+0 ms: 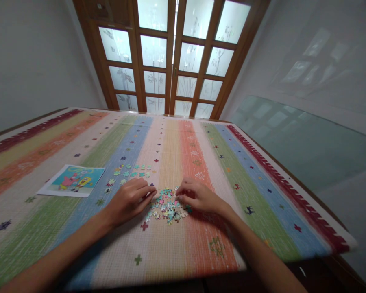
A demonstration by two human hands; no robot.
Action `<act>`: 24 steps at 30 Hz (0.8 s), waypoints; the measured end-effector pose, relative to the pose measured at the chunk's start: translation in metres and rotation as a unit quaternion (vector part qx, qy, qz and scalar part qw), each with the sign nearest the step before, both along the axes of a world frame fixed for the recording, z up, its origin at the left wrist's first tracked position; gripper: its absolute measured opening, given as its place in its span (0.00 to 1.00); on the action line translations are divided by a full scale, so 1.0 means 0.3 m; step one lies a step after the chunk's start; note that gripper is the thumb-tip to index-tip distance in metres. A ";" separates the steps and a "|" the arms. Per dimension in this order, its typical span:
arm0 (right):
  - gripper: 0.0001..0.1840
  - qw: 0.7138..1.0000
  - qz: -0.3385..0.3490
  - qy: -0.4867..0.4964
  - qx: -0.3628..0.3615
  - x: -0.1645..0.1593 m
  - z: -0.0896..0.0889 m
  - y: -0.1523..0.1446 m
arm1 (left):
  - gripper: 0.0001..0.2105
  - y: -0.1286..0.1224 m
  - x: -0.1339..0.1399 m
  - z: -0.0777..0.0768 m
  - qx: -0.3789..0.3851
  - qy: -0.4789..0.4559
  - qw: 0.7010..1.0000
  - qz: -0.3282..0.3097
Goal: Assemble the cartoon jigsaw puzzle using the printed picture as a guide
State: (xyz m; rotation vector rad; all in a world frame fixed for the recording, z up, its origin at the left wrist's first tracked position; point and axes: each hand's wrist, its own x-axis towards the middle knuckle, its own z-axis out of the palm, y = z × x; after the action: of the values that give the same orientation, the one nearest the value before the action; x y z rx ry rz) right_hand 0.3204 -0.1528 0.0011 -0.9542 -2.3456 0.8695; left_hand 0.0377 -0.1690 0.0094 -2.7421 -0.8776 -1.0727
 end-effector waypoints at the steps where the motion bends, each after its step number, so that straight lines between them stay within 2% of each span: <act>1: 0.06 1.000 0.002 -0.020 0.007 0.000 -0.003 0.000 | 0.10 0.004 -0.024 -0.002 -0.005 0.006 1.000 0.007; 6: 0.12 0.997 0.002 -0.072 0.025 -0.005 -0.016 -0.003 | 0.13 0.014 -0.123 -0.025 -0.018 0.036 0.998 0.049; 13: 0.08 0.997 0.002 -0.068 0.045 0.004 -0.031 0.008 | 0.16 0.018 -0.172 -0.066 -0.004 0.098 0.994 0.056; 19: 0.06 0.995 0.000 -0.075 0.064 0.007 -0.038 0.014 | 0.17 0.015 -0.184 -0.051 0.030 0.145 0.988 0.051; 24: 0.05 0.994 0.001 -0.085 0.074 0.005 -0.025 0.011 | 0.15 0.009 -0.194 -0.041 0.007 0.159 0.986 0.048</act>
State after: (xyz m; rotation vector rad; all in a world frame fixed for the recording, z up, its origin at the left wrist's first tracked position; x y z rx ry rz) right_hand 0.3220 -0.1495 -0.0063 -0.9990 -2.5133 0.6253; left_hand -0.0205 -0.1663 -0.0028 -2.7182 -0.9330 -0.5970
